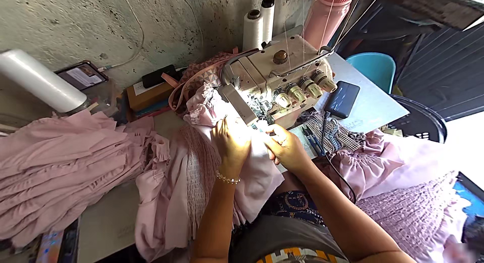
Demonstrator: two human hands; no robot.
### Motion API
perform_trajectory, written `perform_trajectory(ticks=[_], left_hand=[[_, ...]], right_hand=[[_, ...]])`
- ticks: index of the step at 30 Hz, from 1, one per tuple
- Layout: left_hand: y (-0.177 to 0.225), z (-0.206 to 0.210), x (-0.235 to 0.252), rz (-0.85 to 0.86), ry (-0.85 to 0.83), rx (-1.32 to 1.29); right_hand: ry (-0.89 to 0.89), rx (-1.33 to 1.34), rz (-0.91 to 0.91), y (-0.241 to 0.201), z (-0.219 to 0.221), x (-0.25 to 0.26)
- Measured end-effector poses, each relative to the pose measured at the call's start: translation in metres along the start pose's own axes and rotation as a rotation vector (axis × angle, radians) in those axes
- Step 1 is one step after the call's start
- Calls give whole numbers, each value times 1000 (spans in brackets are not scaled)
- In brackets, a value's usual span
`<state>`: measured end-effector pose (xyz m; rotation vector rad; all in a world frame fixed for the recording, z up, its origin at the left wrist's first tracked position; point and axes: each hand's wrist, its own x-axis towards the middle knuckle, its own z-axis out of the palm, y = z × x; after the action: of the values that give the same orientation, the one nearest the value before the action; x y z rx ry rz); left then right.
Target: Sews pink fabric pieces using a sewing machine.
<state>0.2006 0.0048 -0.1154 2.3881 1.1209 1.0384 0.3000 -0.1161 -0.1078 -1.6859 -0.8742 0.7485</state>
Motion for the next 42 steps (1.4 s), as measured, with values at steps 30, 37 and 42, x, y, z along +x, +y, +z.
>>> perform_trajectory(ticks=[30,37,42], left_hand=[[-8,-12,4,-33,-73,-367],[-21,-48,15,-426,-85,-1785],[-19,-33,4,-118,-13,-528]], right_hand=[[-336,-33,-13,-6,4,-15],[-420,1,-287,30,-59,-39],[152,186,-324,49,-121,-22]])
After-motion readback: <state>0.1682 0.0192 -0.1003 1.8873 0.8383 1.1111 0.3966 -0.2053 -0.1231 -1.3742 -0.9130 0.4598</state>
